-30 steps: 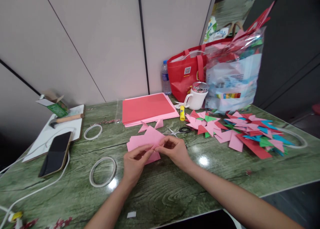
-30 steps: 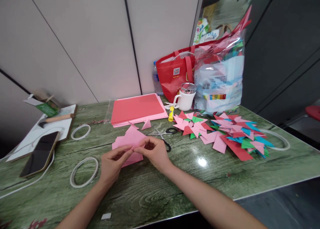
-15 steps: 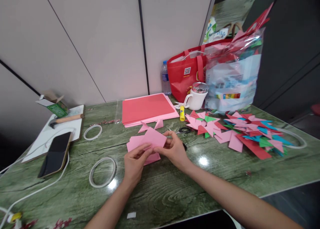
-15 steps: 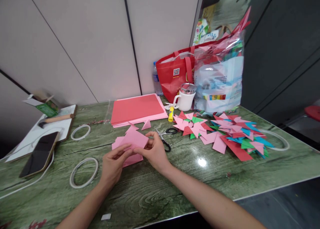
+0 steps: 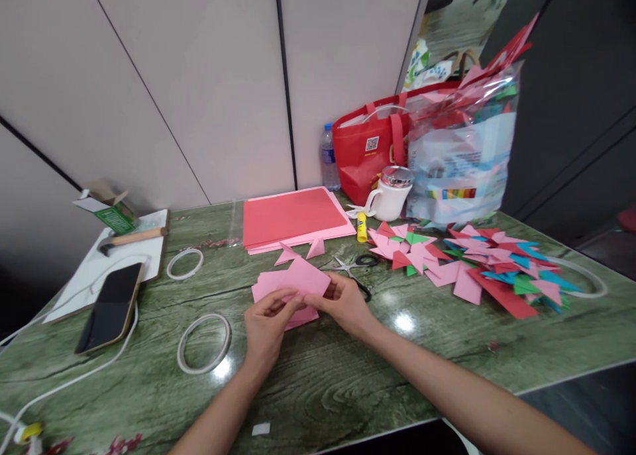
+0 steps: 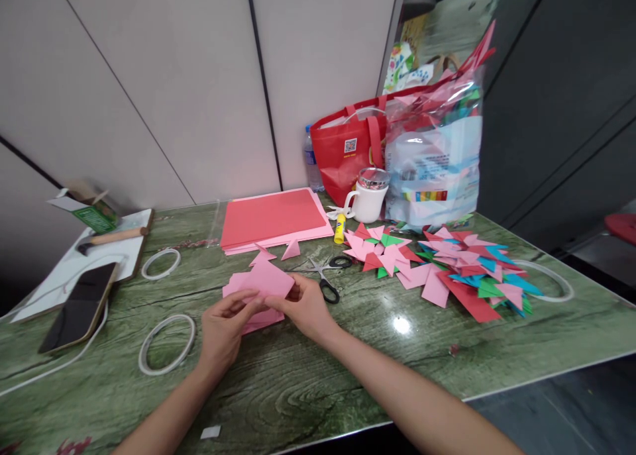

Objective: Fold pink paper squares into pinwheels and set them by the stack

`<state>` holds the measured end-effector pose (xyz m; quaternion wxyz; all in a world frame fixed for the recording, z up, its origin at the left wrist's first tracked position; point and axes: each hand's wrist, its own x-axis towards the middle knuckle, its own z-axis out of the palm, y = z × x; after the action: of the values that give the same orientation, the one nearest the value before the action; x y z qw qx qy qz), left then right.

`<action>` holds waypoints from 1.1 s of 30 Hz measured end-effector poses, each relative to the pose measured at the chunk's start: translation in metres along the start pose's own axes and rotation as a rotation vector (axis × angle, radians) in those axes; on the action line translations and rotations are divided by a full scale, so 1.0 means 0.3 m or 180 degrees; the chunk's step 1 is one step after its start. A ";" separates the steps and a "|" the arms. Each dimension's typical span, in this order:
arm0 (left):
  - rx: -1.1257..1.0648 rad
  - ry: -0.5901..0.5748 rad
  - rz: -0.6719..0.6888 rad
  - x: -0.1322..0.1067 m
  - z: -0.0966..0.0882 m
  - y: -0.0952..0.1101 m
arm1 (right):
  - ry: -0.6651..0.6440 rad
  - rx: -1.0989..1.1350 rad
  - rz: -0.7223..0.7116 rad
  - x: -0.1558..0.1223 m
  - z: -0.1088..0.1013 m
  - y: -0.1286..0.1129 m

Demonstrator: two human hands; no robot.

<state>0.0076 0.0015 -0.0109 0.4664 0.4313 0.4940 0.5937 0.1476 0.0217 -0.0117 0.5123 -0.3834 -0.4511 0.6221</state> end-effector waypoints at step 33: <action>-0.0324 -0.0387 -0.0855 0.007 0.001 0.020 | -0.0083 -0.0310 -0.0044 0.004 -0.018 -0.015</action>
<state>0.0066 0.0032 -0.0049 0.5919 0.3723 0.4874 0.5230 0.1538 0.0240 -0.0090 0.4914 -0.3967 -0.4901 0.6007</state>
